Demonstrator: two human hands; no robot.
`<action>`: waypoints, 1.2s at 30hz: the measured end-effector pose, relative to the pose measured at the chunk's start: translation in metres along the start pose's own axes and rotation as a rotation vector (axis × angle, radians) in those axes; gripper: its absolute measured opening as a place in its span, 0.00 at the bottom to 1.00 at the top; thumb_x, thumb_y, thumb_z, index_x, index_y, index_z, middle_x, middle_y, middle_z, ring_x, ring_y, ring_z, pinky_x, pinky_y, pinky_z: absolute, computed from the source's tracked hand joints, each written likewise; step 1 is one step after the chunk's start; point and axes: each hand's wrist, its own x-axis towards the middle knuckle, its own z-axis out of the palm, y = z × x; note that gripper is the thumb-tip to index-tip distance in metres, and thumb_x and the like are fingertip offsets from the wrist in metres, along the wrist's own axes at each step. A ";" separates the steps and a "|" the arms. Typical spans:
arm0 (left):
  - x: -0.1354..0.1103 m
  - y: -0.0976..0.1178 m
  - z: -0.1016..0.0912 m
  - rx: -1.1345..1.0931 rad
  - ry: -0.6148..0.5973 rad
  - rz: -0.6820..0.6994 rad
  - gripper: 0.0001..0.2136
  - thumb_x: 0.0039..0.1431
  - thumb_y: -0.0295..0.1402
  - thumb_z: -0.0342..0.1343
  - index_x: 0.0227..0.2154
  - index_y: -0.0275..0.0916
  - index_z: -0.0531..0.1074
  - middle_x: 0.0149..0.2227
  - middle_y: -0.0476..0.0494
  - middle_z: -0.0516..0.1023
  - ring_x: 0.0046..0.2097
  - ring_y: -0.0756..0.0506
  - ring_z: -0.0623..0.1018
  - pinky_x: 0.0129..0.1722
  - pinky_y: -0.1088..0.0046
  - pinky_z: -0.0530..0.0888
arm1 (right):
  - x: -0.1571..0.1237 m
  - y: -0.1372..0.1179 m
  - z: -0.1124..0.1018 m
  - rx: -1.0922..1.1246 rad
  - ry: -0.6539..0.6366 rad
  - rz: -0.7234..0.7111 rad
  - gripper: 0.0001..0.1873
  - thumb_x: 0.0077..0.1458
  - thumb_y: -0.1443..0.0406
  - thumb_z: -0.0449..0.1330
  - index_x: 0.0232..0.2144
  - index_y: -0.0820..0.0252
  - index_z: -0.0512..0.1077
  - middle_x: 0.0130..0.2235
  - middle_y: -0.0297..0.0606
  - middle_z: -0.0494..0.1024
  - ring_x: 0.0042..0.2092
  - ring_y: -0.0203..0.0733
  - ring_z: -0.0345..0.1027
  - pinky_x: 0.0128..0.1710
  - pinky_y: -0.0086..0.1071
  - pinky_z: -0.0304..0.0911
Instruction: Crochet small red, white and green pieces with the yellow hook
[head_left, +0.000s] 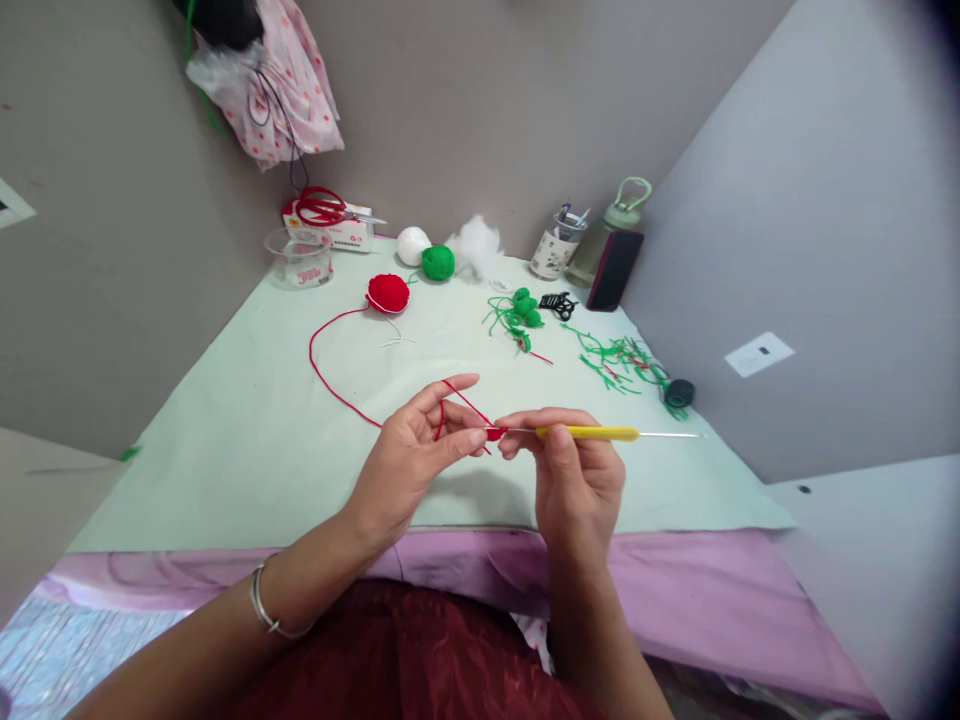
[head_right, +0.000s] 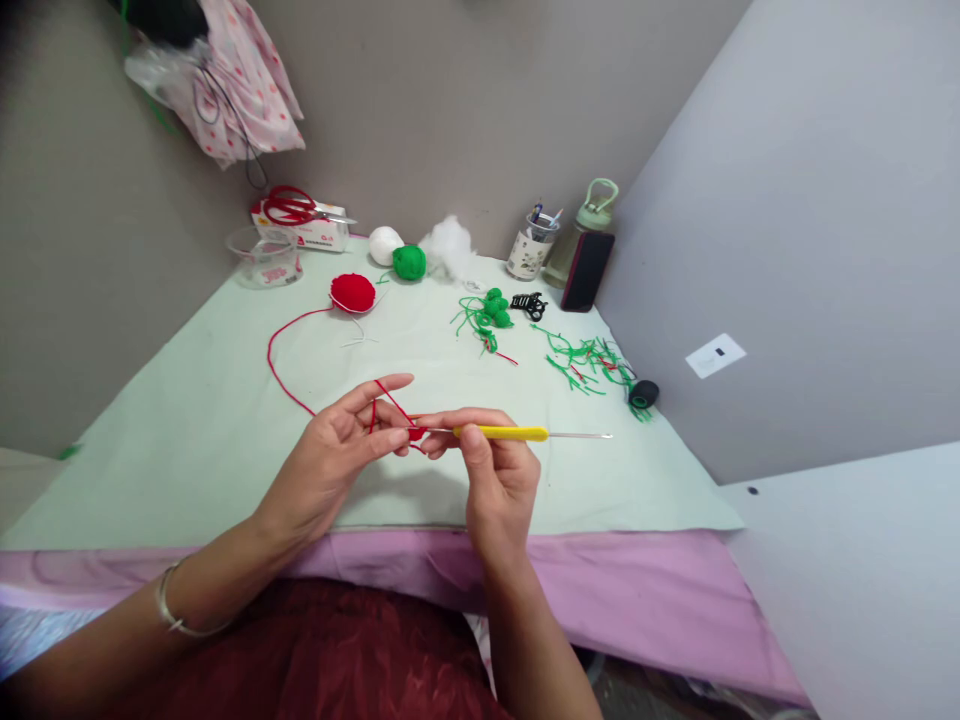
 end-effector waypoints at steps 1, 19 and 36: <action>0.000 0.000 0.000 0.018 0.002 0.016 0.25 0.55 0.29 0.72 0.55 0.37 0.74 0.31 0.53 0.81 0.35 0.50 0.78 0.43 0.71 0.74 | -0.001 -0.002 0.000 -0.029 -0.006 -0.021 0.09 0.70 0.62 0.60 0.41 0.56 0.80 0.39 0.38 0.88 0.33 0.38 0.80 0.35 0.35 0.78; 0.005 0.000 -0.004 0.128 0.010 0.118 0.24 0.57 0.30 0.70 0.56 0.39 0.73 0.33 0.53 0.80 0.34 0.50 0.79 0.41 0.70 0.75 | -0.009 0.001 -0.005 -0.669 -0.085 -0.580 0.14 0.67 0.72 0.59 0.50 0.51 0.77 0.45 0.41 0.87 0.45 0.44 0.84 0.42 0.39 0.81; 0.000 0.003 0.002 0.216 0.015 0.143 0.24 0.58 0.29 0.69 0.58 0.42 0.75 0.34 0.52 0.77 0.41 0.47 0.80 0.52 0.67 0.75 | -0.017 0.010 -0.008 -0.818 -0.049 -0.670 0.26 0.63 0.75 0.64 0.58 0.44 0.78 0.44 0.40 0.83 0.43 0.43 0.81 0.39 0.36 0.78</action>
